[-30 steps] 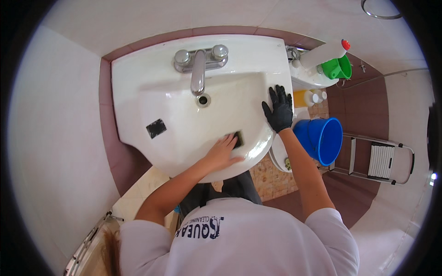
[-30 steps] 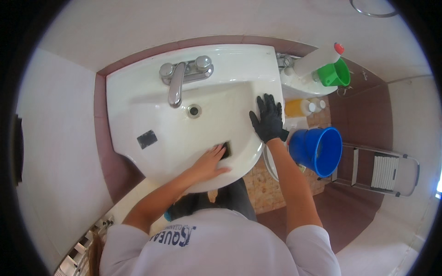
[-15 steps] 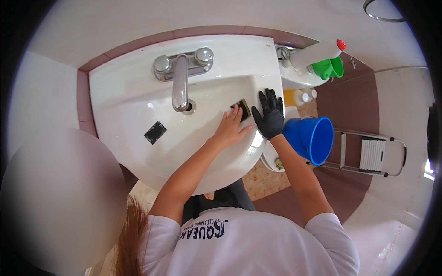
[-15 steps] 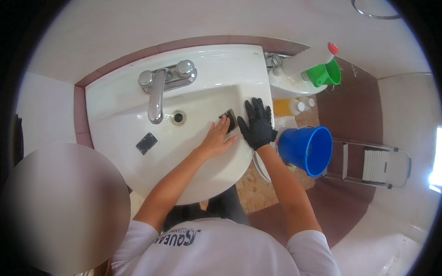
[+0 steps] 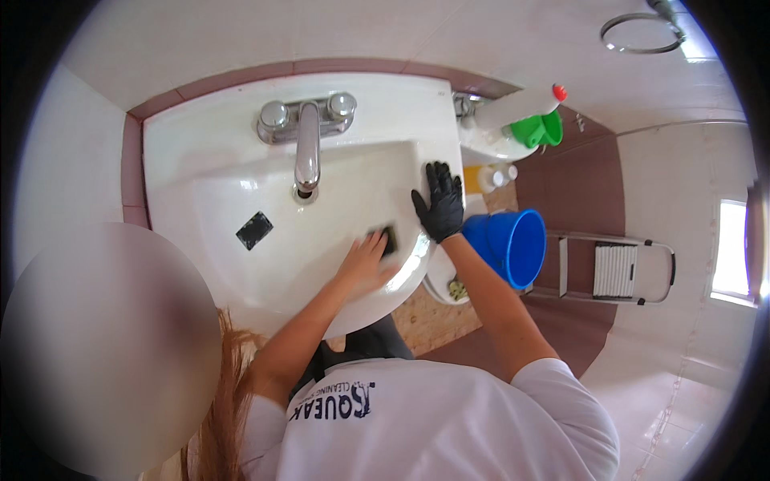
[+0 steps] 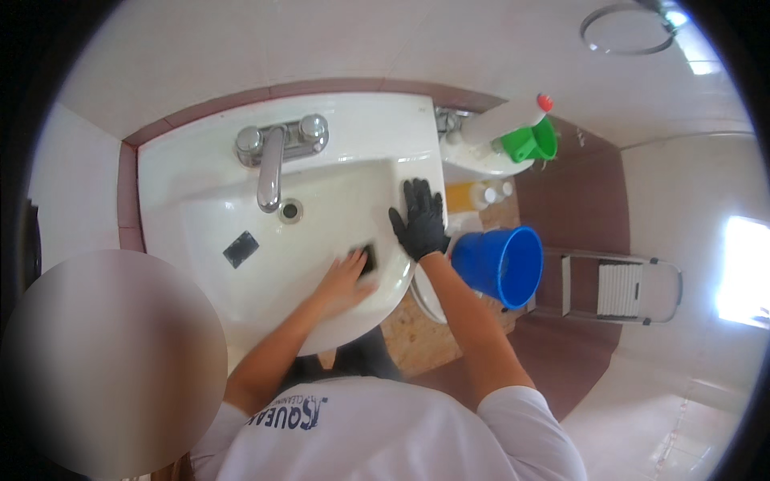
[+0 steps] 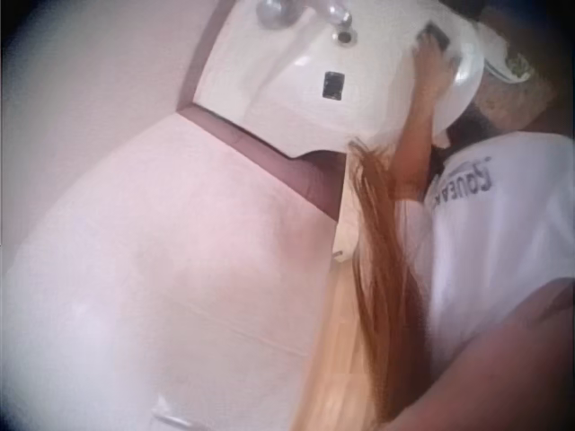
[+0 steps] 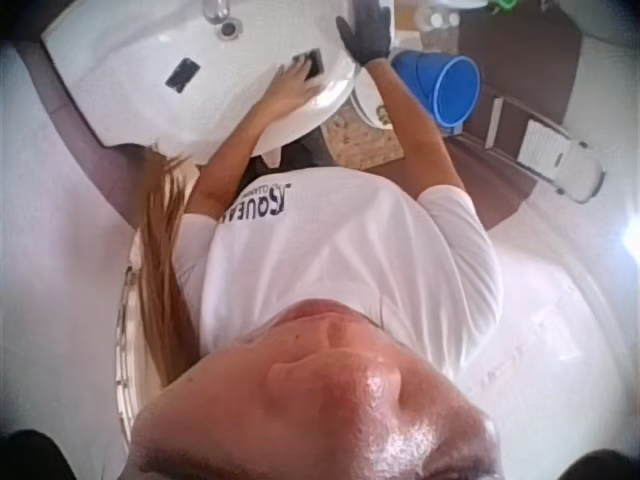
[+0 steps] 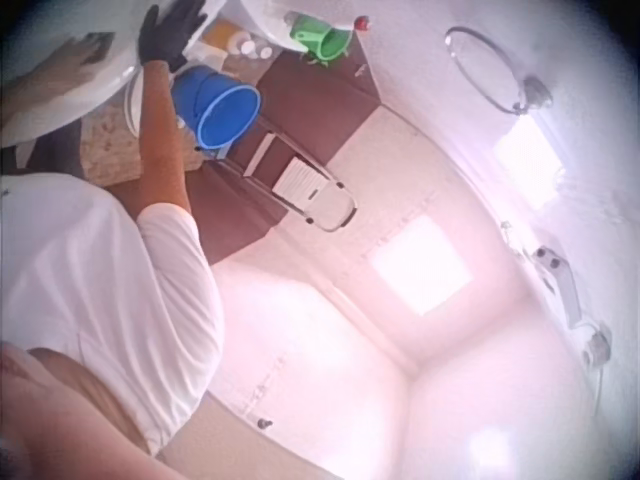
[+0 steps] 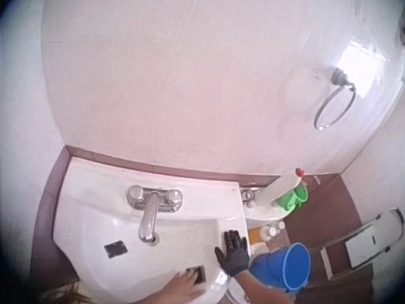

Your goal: The person pours pink liquid from a bottle into a bathroom sink and then scrubs the sink basin with a black sponge. The person continues scrubbing the sink surface thoroughly.

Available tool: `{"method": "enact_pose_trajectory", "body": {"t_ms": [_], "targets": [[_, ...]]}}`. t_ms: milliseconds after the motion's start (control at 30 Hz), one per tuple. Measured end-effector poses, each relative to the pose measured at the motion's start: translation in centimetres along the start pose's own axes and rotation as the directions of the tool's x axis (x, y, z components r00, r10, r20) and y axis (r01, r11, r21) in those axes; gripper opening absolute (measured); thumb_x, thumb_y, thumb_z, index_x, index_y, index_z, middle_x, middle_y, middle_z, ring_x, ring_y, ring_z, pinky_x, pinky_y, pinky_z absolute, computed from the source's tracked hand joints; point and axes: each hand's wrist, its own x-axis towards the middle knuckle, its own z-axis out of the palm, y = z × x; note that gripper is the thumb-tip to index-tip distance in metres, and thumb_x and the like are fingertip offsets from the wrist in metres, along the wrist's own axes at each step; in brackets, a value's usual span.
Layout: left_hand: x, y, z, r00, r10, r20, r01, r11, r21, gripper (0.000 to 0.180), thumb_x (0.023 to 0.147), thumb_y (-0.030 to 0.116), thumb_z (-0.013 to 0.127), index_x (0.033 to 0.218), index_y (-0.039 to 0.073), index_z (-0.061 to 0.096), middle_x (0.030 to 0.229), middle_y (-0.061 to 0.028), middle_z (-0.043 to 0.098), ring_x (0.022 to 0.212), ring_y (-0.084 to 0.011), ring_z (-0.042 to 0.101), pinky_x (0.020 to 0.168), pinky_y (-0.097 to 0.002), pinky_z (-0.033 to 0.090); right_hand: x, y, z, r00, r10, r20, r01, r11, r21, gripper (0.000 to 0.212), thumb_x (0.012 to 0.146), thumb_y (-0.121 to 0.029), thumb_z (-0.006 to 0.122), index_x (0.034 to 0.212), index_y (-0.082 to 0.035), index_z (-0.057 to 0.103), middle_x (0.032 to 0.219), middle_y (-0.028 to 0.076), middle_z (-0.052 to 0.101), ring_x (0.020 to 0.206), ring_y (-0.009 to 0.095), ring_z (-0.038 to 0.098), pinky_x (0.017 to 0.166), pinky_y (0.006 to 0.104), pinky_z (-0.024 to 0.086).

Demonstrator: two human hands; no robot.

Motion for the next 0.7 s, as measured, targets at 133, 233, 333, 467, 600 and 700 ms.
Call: {"method": "enact_pose_trajectory", "body": {"t_ms": [133, 233, 333, 467, 600, 700], "targets": [[-5.5, -1.7, 0.4, 0.999, -0.032, 0.005, 0.032, 0.993, -0.116, 0.069, 0.088, 0.051, 0.047, 0.121, -0.010, 0.050, 0.130, -0.0280, 0.047, 0.122, -0.0367, 0.045, 0.103, -0.0486, 0.031, -1.4, 1.5, 0.7, 0.999, 0.028, -0.017, -0.026, 0.995, 0.094, 0.069, 0.089, -0.039, 0.052, 0.141, 0.002, 0.030, 0.147, 0.021, 0.029, 0.137, 0.036, 0.024, 0.113, 0.0466, 0.016], [0.6, -2.3, -1.1, 0.998, 0.000, -0.059, -0.006, 0.995, -0.099, 0.063, 0.084, 0.052, 0.054, 0.104, -0.007, 0.060, 0.109, -0.0264, 0.058, 0.108, -0.0383, 0.053, 0.093, -0.0494, 0.037, -2.9, 3.5, 1.8, 0.989, 0.147, -0.026, -0.141, 0.980, 0.143, 0.074, 0.089, -0.041, 0.050, 0.143, 0.003, 0.023, 0.151, 0.019, 0.022, 0.141, 0.035, 0.014, 0.115, 0.0440, 0.007], [1.1, -5.0, -2.0, 0.998, -0.031, -0.054, 0.033, 0.999, 0.041, 0.078, 0.089, 0.057, 0.043, 0.131, -0.008, 0.039, 0.137, -0.0269, 0.038, 0.127, -0.0384, 0.038, 0.107, -0.0496, 0.026, -1.1, -2.2, -0.2, 0.993, 0.095, 0.068, -0.099, 0.993, 0.061, 0.076, 0.086, -0.043, 0.051, 0.145, -0.003, 0.024, 0.149, 0.018, 0.027, 0.141, 0.033, 0.015, 0.114, 0.0486, 0.010], [-6.5, -2.7, -1.3, 0.945, 0.116, 0.305, -0.117, 0.993, -0.013, 0.078, 0.093, 0.055, 0.036, 0.140, -0.007, 0.027, 0.148, -0.0244, 0.023, 0.139, -0.0330, 0.021, 0.113, -0.0481, 0.013, -0.8, -1.7, -0.6, 0.999, 0.041, -0.011, -0.039, 0.995, 0.095, 0.075, 0.085, -0.042, 0.054, 0.143, -0.002, 0.028, 0.146, 0.018, 0.031, 0.139, 0.034, 0.021, 0.113, 0.0495, 0.013], [-4.6, -2.4, -2.5, 0.940, 0.084, 0.330, -0.099, 0.995, 0.028, 0.078, 0.093, 0.050, 0.043, 0.143, -0.006, 0.021, 0.149, -0.0236, 0.021, 0.141, -0.0321, 0.016, 0.114, -0.0485, 0.008, -0.7, -0.5, -1.0, 0.999, 0.047, -0.028, -0.042, 0.989, 0.140, 0.071, 0.086, -0.042, 0.055, 0.141, -0.003, 0.032, 0.144, 0.019, 0.035, 0.138, 0.035, 0.024, 0.113, 0.0508, 0.013], [4.6, -2.9, -1.7, 0.993, 0.113, 0.029, -0.113, 0.994, -0.002, 0.081, 0.089, 0.051, 0.048, 0.140, -0.008, 0.026, 0.148, -0.0263, 0.022, 0.138, -0.0361, 0.021, 0.112, -0.0511, 0.012, -0.6, -0.4, -0.5, 0.992, 0.012, -0.124, 0.009, 0.986, 0.168, 0.072, 0.085, -0.038, 0.058, 0.142, -0.004, 0.030, 0.143, 0.017, 0.036, 0.137, 0.033, 0.027, 0.112, 0.0489, 0.017]]}}
